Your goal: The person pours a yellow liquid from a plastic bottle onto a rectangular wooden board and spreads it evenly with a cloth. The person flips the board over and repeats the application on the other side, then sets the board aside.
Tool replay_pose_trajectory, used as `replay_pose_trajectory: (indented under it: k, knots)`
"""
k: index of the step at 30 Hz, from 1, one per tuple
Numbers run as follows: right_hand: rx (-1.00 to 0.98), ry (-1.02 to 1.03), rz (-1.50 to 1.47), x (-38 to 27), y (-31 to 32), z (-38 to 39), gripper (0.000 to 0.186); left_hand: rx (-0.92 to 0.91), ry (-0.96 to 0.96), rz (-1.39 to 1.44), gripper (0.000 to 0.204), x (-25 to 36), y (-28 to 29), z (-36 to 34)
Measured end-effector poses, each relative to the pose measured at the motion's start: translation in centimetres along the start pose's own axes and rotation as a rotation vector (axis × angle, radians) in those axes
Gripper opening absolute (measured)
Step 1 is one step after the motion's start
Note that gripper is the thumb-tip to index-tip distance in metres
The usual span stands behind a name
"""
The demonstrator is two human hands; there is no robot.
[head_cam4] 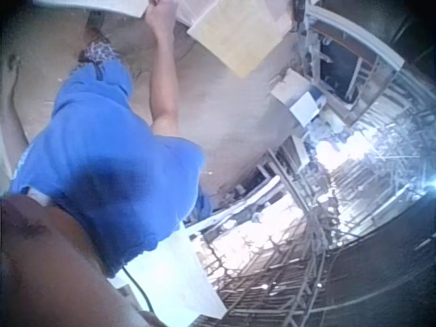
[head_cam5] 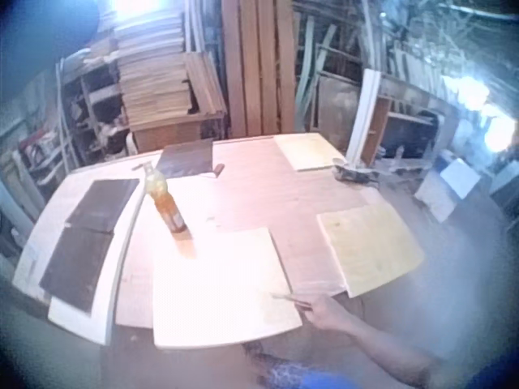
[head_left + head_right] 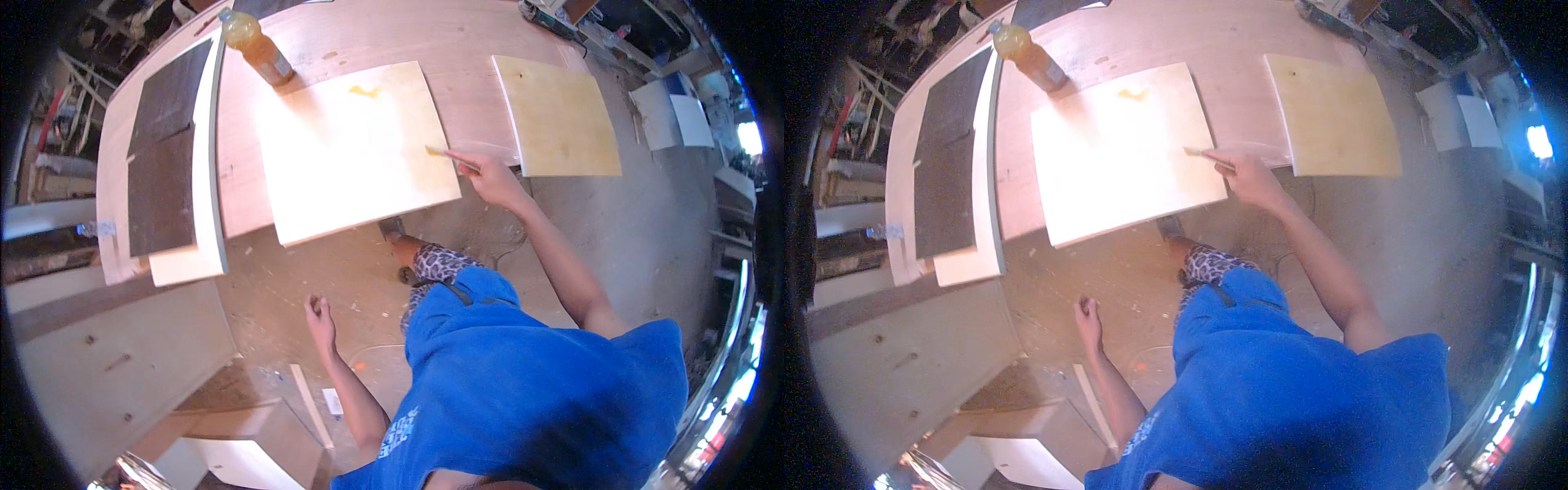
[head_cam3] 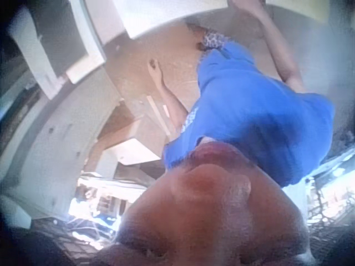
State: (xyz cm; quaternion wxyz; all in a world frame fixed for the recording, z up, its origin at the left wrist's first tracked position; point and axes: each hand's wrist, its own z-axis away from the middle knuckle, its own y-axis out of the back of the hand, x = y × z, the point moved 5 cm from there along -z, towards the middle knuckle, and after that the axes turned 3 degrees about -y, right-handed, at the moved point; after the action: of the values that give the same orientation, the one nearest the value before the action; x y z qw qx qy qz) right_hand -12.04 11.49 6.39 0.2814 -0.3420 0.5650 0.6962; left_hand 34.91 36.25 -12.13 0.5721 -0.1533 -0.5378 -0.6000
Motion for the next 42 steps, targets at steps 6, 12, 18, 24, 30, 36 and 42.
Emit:
replay_pose_trajectory:
  k: [6, 12, 18, 24, 30, 36, 42]
  knots:
    - [0.309, 0.096, -0.005, -2.0, -2.1, -10.6, 0.043, -0.093, -0.319, -0.249, 0.069, 17.0, 0.1, -15.8]
    - [0.356, 0.037, 0.477, 0.8, -5.6, -19.3, 0.052, -0.106, -0.256, -0.567, 0.086, 21.4, -2.6, -22.0]
    - [0.297, -0.016, 0.709, 2.8, -8.3, -24.7, 0.050, -0.107, -0.222, -0.597, 0.092, 21.4, -3.3, -23.2]
    - [0.252, -0.050, 0.833, 3.1, -9.4, -27.5, 0.052, -0.084, -0.212, -0.674, 0.092, 21.8, -3.4, -23.5]
    - [0.224, -0.070, 0.856, 2.8, -10.0, -28.4, 0.054, -0.086, -0.221, -0.680, 0.091, 22.0, -3.5, -23.6]
    - [0.080, -0.170, 0.799, 1.2, -9.8, -24.8, 0.052, -0.094, -0.224, -0.739, 0.090, 22.1, -3.5, -23.4]
    - [0.182, -0.088, 0.859, 1.9, -8.6, -28.2, 0.046, -0.121, -0.193, -0.715, 0.092, 22.8, -3.5, -23.3]
